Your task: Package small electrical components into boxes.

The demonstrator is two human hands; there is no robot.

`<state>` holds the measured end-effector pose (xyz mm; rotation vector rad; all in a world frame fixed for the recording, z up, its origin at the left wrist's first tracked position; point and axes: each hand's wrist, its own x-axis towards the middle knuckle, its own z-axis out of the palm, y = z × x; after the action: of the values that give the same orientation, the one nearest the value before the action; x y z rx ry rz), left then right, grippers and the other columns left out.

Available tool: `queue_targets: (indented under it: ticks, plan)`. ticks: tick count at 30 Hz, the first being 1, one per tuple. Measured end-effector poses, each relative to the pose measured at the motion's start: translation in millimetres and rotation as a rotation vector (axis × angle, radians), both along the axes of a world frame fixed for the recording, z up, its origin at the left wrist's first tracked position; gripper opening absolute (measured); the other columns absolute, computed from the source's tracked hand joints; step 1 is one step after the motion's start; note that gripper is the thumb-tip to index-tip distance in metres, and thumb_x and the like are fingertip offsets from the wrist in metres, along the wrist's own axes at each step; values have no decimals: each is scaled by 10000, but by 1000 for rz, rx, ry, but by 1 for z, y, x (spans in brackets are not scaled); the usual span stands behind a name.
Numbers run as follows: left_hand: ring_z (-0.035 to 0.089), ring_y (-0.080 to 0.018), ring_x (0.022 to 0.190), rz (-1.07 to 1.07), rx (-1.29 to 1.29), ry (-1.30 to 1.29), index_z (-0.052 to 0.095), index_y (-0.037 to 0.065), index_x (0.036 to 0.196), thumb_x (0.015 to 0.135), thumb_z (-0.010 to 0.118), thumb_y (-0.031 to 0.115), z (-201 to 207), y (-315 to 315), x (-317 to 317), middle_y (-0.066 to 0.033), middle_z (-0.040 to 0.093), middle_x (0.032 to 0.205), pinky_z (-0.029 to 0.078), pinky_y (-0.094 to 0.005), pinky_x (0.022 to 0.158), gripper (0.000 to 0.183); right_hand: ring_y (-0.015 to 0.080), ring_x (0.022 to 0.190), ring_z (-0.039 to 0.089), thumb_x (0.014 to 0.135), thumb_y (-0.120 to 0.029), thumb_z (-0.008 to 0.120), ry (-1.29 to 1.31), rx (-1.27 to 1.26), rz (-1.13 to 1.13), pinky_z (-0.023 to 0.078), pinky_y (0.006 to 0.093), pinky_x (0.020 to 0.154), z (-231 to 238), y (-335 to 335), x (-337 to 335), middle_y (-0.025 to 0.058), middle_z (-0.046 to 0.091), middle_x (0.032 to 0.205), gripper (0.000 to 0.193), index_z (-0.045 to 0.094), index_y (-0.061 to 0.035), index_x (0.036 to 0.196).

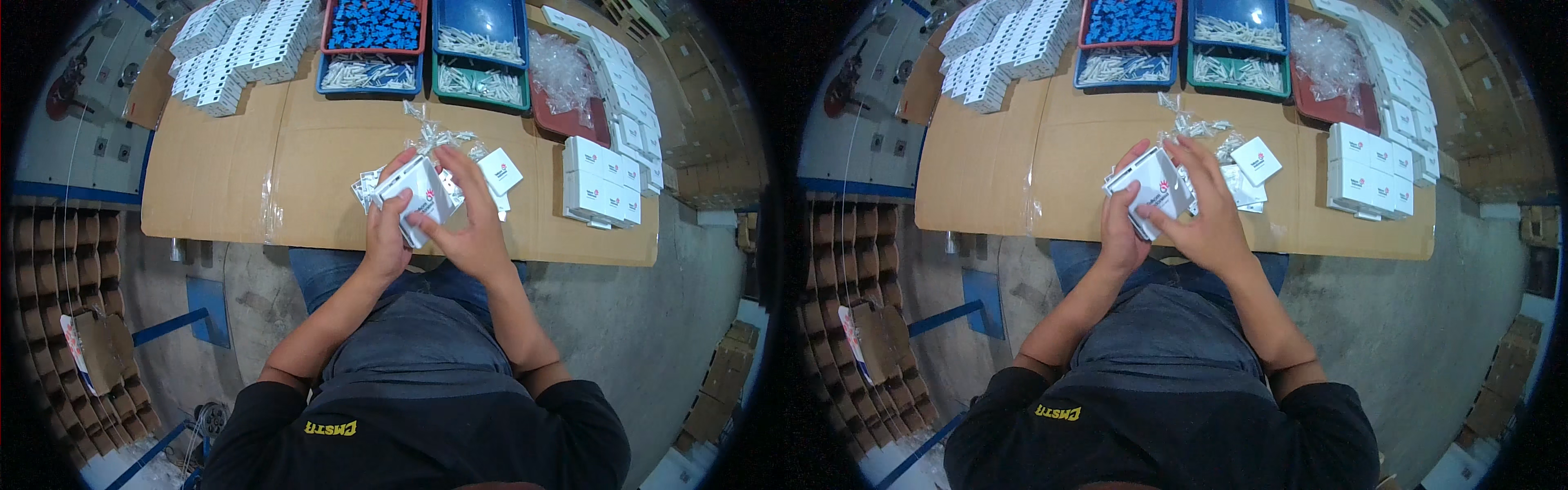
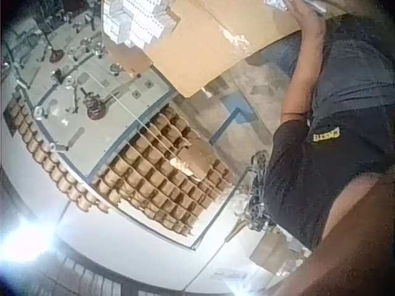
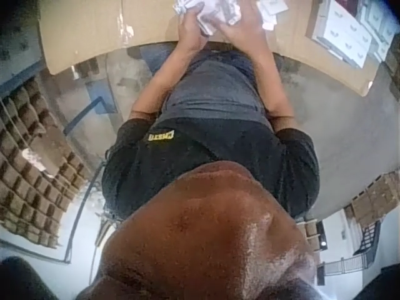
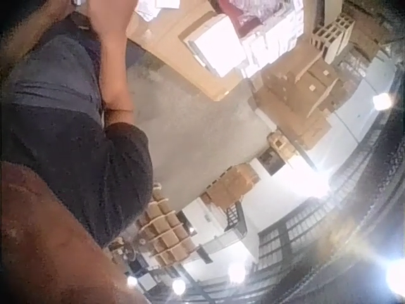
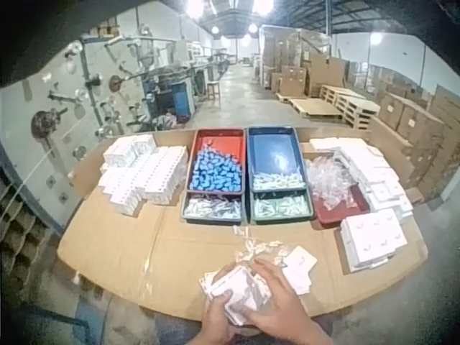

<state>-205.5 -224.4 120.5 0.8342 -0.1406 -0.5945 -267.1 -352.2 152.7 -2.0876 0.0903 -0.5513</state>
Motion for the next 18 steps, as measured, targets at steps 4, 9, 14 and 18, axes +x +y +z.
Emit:
queue_targets:
  ticks: [4, 9, 14, 18]
  plan:
    - [577, -216, 1240, 5, -49, 14, 372, 97, 1555, 1085, 312, 596, -3, 1, 2, -121, 552, 1395, 502, -366, 1036, 688, 347, 1433, 474, 768, -234, 893, 169, 67, 125, 410, 430, 1143, -11, 4, -6, 203, 477, 1552, 834, 520, -82, 1498]
    - [592, -203, 1213, 51, 85, -32, 378, 113, 1559, 1048, 199, 708, -6, 1, 4, -103, 564, 1383, 517, -370, 1010, 805, 343, 1431, 479, 767, -213, 895, 165, 153, 132, 413, 428, 1143, -15, 8, -7, 215, 496, 1539, 824, 530, -91, 1496]
    - [601, -204, 1181, 67, -5, 49, 408, 108, 1553, 1054, 191, 697, -4, 1, 4, -105, 586, 1357, 523, -362, 991, 802, 349, 1439, 475, 765, -247, 903, 90, 135, 107, 423, 440, 1141, -13, 10, -5, 210, 490, 1550, 826, 541, -92, 1491]
    - [594, -202, 1186, 52, 37, 15, 407, 108, 1558, 1060, 196, 684, -6, 2, 3, -103, 577, 1378, 513, -354, 999, 790, 354, 1440, 474, 764, -261, 905, 82, 127, 108, 425, 444, 1142, -16, 12, -3, 215, 490, 1548, 828, 544, -92, 1489]
